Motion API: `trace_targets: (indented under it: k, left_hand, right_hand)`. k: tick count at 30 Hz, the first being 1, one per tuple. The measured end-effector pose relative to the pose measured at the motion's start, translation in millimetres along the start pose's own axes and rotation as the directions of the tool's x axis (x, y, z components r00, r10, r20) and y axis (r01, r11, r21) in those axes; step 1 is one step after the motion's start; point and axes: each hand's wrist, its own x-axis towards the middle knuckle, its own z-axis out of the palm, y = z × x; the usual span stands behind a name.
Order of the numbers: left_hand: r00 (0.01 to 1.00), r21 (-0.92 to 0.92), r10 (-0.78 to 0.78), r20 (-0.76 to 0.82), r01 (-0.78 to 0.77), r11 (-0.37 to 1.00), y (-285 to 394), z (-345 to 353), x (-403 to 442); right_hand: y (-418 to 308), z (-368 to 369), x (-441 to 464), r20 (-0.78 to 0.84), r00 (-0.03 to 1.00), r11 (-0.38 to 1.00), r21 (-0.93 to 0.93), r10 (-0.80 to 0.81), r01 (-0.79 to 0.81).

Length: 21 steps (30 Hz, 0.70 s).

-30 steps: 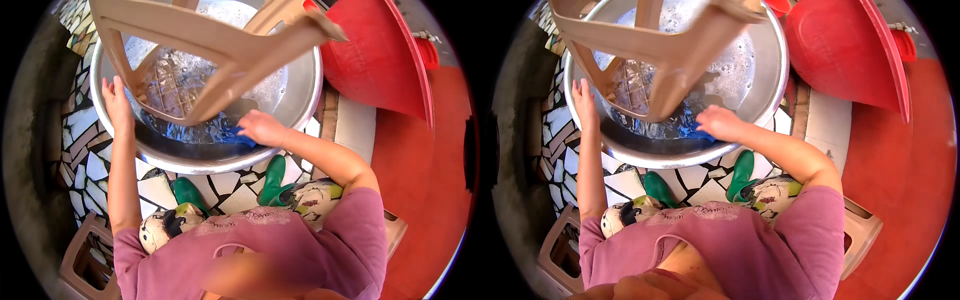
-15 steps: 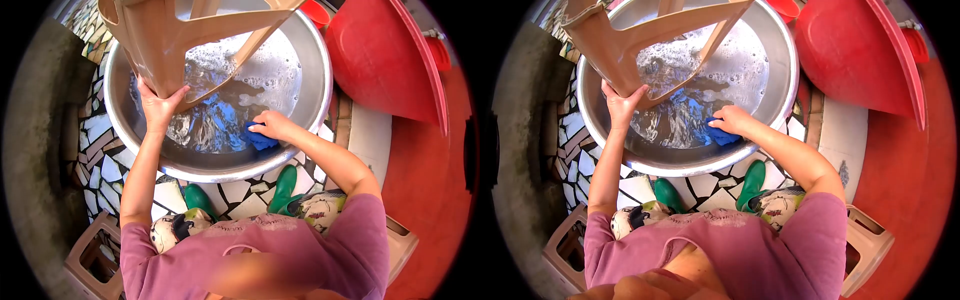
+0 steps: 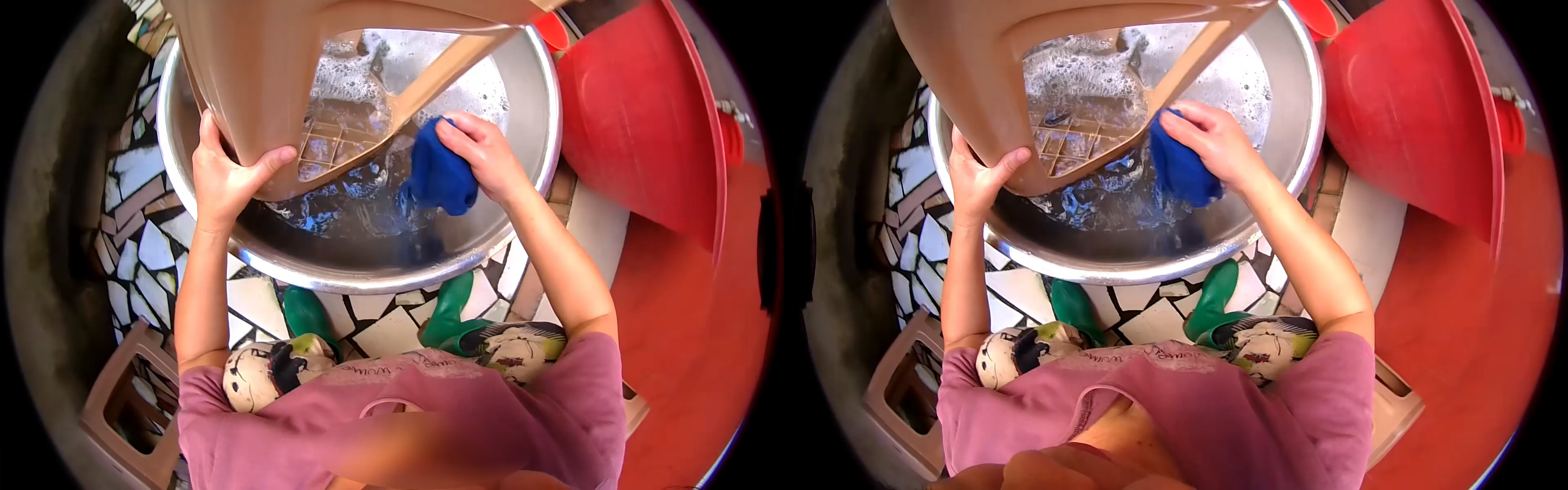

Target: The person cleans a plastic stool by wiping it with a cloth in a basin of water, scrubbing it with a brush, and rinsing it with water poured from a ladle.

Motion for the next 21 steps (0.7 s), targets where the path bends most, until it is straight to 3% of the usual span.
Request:
trace_targets:
  k: [3, 5, 7, 9, 10, 12, 17, 19, 21]
  left_hand:
    - [1.000, -0.073, -0.008, 0.010, 0.009, 0.997, -7, 0, -10]
    - [0.999, -0.104, -0.038, 0.039, 0.041, 0.994, -7, -5, -11]
    - [0.996, -0.124, -0.062, 0.068, 0.070, 0.990, -7, -4, -17]
    - [0.993, -0.115, -0.053, 0.106, 0.065, 0.991, -11, -5, -23]
    - [0.994, -0.087, -0.035, 0.108, 0.045, 0.995, -12, -5, -26]
    - [0.990, -0.089, -0.053, 0.130, 0.065, 0.994, -17, -4, -29]
    - [0.978, -0.174, -0.109, 0.176, 0.140, 0.975, -20, -2, -33]
    - [0.989, -0.182, -0.033, 0.145, 0.060, 0.982, -18, 0, -31]
    - [0.990, -0.199, -0.013, 0.142, 0.041, 0.979, -18, 3, -32]
  right_hand:
    - [0, 42, 28, 0.015, 0.999, 0.999, 0.021, 0.050, -0.050]
    - [43, 60, 69, 0.072, 0.996, 0.956, -0.282, -0.059, 0.078]
    - [61, 89, 96, 0.080, 0.996, 0.828, -0.556, -0.028, 0.068]
    - [90, 110, 114, 0.244, 0.970, 0.579, -0.792, 0.008, 0.195]
    - [100, 118, 114, 0.242, 0.960, 0.531, -0.836, 0.139, 0.134]
    - [112, 128, 115, 0.175, 0.930, 0.420, -0.907, 0.325, 0.024]
    - [119, 131, 117, 0.076, 0.976, 0.410, -0.912, 0.206, -0.016]
    - [110, 141, 117, 0.391, 0.888, 0.310, -0.898, 0.242, 0.311]
    - [123, 135, 114, 0.393, 0.900, 0.364, -0.879, 0.190, 0.307]
